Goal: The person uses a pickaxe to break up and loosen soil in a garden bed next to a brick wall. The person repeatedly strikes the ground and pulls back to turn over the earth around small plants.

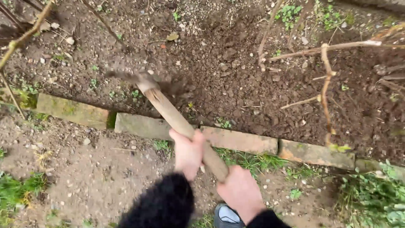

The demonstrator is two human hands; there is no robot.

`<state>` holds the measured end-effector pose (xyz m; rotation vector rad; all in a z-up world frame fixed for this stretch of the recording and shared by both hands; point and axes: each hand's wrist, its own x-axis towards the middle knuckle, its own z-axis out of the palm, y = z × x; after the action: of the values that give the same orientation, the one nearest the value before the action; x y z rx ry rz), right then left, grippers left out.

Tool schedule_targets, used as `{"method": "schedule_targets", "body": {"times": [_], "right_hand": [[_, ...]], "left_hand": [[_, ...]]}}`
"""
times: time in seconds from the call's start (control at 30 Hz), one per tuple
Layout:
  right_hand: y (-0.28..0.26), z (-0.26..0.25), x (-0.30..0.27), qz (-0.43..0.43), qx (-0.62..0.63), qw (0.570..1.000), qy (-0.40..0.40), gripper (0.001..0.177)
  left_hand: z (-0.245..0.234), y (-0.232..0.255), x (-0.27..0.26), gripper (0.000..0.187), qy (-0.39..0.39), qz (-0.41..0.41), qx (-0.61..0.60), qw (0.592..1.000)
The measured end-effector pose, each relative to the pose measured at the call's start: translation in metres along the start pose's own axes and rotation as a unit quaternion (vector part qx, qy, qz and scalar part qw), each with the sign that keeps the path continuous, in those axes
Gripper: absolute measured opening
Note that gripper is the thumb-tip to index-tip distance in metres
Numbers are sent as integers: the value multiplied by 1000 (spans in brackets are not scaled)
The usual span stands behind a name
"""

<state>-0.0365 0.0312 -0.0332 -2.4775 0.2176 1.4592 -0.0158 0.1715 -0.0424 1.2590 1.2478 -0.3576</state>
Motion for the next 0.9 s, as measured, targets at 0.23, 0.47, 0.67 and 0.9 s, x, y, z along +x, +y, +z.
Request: {"method": "schedule_targets", "body": {"times": [0.23, 0.47, 0.67, 0.9], "right_hand": [[-16, -31, -9, 43, 107, 993, -8, 22], [-89, -60, 39, 34, 352, 935, 17, 12], [-89, -10, 47, 1, 498, 867, 19, 32], [-72, -5, 19, 82, 295, 952, -1, 27]], "left_hand": [[17, 48, -14, 58, -19, 42, 182, 982], [47, 114, 66, 33, 16, 289, 327, 899], [37, 63, 111, 38, 40, 201, 352, 913], [25, 46, 76, 43, 24, 164, 365, 916]]}}
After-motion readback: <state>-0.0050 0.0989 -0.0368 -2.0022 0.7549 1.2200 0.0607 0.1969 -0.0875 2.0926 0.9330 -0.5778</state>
